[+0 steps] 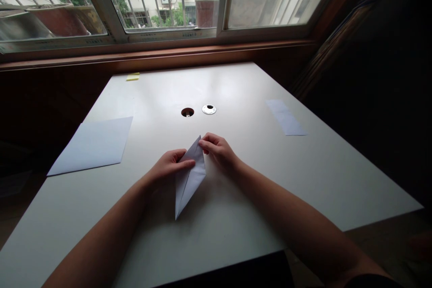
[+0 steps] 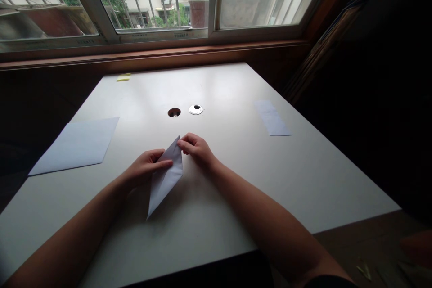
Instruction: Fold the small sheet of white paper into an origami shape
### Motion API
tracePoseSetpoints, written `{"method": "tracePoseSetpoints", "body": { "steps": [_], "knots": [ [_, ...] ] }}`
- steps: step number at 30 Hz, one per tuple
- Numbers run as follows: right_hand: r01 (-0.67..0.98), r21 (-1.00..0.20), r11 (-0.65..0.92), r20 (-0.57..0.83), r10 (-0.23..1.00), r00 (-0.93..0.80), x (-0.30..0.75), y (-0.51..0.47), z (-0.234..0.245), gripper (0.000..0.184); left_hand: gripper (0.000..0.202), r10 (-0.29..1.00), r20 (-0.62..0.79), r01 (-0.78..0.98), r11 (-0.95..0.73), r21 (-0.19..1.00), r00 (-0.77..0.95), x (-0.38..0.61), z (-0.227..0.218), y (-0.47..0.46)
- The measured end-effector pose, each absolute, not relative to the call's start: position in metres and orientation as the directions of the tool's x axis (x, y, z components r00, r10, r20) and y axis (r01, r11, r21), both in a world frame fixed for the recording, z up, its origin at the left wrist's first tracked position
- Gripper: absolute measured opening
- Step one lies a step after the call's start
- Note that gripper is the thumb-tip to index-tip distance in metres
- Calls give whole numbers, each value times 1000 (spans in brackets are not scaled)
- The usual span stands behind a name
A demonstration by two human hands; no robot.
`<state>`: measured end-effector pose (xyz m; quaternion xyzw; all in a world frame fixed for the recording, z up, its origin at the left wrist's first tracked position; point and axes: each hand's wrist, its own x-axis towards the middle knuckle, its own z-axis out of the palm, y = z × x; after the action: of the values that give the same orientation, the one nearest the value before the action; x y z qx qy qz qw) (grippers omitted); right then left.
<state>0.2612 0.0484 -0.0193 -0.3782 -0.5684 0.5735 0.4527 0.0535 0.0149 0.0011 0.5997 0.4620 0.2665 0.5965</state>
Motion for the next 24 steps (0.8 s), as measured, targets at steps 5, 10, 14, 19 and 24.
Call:
{"method": "tracePoseSetpoints", "body": {
  "steps": [5, 10, 14, 19, 24],
  "knots": [
    [-112, -992, 54, 83, 957, -277, 262, 49, -21, 26, 36, 857, -252, 250, 149, 957, 450, 53, 2, 15],
    [-95, -994, 57, 81, 958, -273, 263, 51, -22, 27, 37, 868, -237, 254, 134, 958, 436, 53, 1, 14],
    [-89, -993, 72, 94, 956, -276, 262, 50, -21, 28, 38, 884, -223, 235, 134, 963, 410, 55, 0, 13],
    [-41, -994, 101, 109, 946, -306, 260, 47, -16, 29, 41, 920, -168, 221, 93, 971, 353, 58, -3, 14],
    [-8, -992, 130, 125, 934, -335, 260, 46, -14, 29, 39, 934, -147, 224, 74, 972, 327, 57, -5, 16]
  ]
}}
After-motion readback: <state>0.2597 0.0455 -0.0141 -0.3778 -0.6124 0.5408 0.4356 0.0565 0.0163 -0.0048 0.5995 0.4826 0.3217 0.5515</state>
